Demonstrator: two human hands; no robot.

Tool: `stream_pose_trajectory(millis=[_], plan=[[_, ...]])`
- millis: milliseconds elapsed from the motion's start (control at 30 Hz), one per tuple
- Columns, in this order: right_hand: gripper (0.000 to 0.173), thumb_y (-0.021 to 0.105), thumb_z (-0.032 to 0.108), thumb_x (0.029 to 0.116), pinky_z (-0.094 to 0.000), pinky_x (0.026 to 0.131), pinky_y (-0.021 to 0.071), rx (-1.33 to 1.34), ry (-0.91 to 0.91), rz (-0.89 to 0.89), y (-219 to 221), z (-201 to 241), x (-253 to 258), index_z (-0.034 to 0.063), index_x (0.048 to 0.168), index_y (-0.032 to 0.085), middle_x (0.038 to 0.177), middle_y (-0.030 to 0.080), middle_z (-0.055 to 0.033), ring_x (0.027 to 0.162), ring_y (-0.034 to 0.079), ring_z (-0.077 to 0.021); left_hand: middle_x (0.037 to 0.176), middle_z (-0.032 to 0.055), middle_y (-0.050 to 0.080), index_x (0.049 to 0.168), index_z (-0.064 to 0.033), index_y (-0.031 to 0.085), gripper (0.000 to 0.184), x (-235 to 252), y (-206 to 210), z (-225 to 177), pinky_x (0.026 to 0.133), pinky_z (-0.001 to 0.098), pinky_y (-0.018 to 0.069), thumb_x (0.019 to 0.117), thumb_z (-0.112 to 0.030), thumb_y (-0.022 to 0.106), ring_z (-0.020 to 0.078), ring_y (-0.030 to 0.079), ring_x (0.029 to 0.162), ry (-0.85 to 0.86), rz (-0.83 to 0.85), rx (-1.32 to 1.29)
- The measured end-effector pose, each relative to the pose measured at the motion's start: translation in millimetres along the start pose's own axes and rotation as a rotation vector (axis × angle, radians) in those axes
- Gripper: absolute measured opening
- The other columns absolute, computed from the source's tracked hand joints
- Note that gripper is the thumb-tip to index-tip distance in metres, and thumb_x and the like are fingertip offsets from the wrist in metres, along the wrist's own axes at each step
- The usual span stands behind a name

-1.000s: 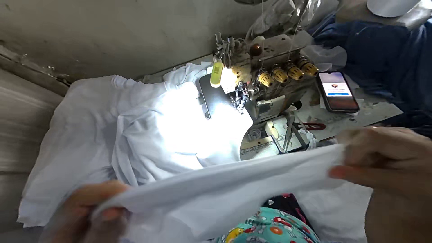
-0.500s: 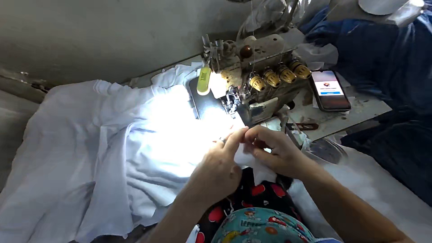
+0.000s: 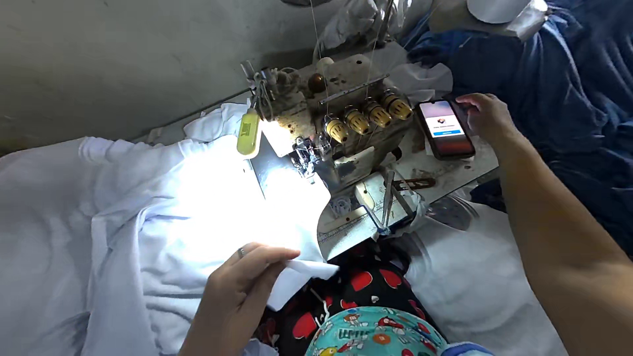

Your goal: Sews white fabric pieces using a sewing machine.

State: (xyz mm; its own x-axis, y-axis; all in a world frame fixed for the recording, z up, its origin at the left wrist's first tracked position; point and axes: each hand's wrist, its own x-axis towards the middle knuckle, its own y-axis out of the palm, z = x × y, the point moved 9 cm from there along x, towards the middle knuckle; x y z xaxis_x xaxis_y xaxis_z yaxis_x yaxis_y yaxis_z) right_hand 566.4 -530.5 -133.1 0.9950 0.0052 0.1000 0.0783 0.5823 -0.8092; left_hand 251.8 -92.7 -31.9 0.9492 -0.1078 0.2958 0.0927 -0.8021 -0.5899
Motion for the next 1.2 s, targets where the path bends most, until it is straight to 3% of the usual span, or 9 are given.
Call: stream_pose_trajectory(millis=[133,233,533,633,767,933,1067,1133,1200], plan=[[0.045,0.04,-0.011,0.0993,-0.0709,0.106,0.0371,-0.111,-0.032,0.061,15.1,-5.1,16.9,0.0008,0.138,0.06,0.137,0.057,-0.0329,0.13,0.051,-0.055,0.081,-0.0161,0.063,0.092,-0.0222,0.072,0.016,-18.0,-20.6,10.2,0.063,0.0041,0.0415,0.0937,-0.038,0.071,-0.0131,0.052,0.073,-0.101,-0.135,0.036],[0.046,0.043,-0.011,0.0981,-0.0745,0.102,0.0372,-0.155,-0.002,0.073,18.0,-3.8,20.3,0.003,0.138,0.061,0.133,0.059,-0.0347,0.127,0.052,-0.0575,0.085,-0.0172,0.068,0.093,-0.0224,0.07,0.019,-25.1,-30.4,21.8,0.069,0.0086,0.0523,0.0954,-0.042,0.069,-0.0093,0.062,0.077,-0.16,-0.19,-0.007],[0.043,0.05,-0.002,0.1017,-0.0804,0.099,0.0344,-0.134,0.021,0.064,8.2,4.5,15.4,0.0021,0.144,0.054,0.142,0.047,-0.0398,0.13,0.044,-0.0632,0.094,-0.007,0.072,0.107,-0.0042,0.071,0.018,2.9,-15.9,28.0,0.075,0.0128,0.057,0.0994,-0.007,0.055,-0.0042,0.067,0.08,-0.22,-0.156,-0.079],[0.043,0.045,0.013,0.1061,-0.0691,0.1,0.0441,0.048,-0.193,-0.122,-17.3,31.3,-23.3,-0.0073,0.144,0.046,0.137,0.051,-0.0379,0.122,0.054,-0.0557,0.097,-0.0043,0.073,0.106,-0.0053,0.073,0.018,0.1,-21.1,30.9,0.081,0.0126,0.0563,0.0994,-0.014,0.059,-0.0042,0.067,0.087,-0.144,-0.178,0.04],[0.05,0.048,0.025,0.1074,-0.0359,0.091,0.0552,0.279,-0.319,-0.161,-6.1,86.4,-107.7,-0.0113,0.141,0.041,0.128,0.057,-0.0258,0.105,0.064,-0.0203,0.096,-0.0006,0.072,0.098,-0.0119,0.075,0.017,-22.1,-30.5,32.5,0.09,0.0209,0.0514,0.0979,-0.026,0.065,0.0036,0.064,0.097,-0.043,-0.141,0.322],[0.033,0.057,0.017,0.1019,-0.0273,0.073,0.0592,0.429,-0.573,0.088,66.5,160.5,-189.3,-0.0119,0.118,0.062,0.098,0.07,-0.0189,0.08,0.069,-0.0117,0.101,0.0034,0.076,0.099,-0.015,0.074,0.024,-51.0,38.4,38.1,0.078,0.0374,0.0557,0.1033,-0.03,0.056,0.0211,0.072,0.094,0.206,0.117,0.594],[0.023,0.058,0.014,0.1021,-0.0191,0.074,0.0562,0.699,-0.67,0.294,106.4,215.9,-231.1,-0.0032,0.113,0.069,0.099,0.072,-0.0092,0.082,0.066,-0.0035,0.106,0.0188,0.074,0.113,-0.0025,0.073,0.042,-48.0,54.1,75.3,0.077,0.0572,0.0567,0.095,-0.04,0.063,0.0398,0.072,0.094,-0.092,-0.004,0.671],[0.023,0.06,0.014,0.1014,-0.0188,0.073,0.0556,0.807,-0.679,0.362,116.1,234.8,-246.2,-0.0033,0.112,0.069,0.097,0.072,-0.0093,0.081,0.066,-0.004,0.096,0.0177,0.073,0.098,-0.0014,0.074,0.019,-42.6,56.8,82.0,0.076,0.056,0.0572,0.0911,-0.017,0.066,0.0372,0.072,0.091,-0.182,-0.007,0.551],[0.027,0.066,0.02,0.0989,-0.0182,0.074,0.0558,0.888,-0.651,0.398,121.2,244.7,-256.6,-0.0035,0.113,0.067,0.099,0.07,-0.0102,0.084,0.066,-0.0043,0.09,0.0063,0.072,0.094,-0.0059,0.073,0.015,-39.4,54.5,79.4,0.076,0.0366,0.0589,0.0924,-0.017,0.062,0.0174,0.071,0.085,-0.25,-0.022,0.35]])
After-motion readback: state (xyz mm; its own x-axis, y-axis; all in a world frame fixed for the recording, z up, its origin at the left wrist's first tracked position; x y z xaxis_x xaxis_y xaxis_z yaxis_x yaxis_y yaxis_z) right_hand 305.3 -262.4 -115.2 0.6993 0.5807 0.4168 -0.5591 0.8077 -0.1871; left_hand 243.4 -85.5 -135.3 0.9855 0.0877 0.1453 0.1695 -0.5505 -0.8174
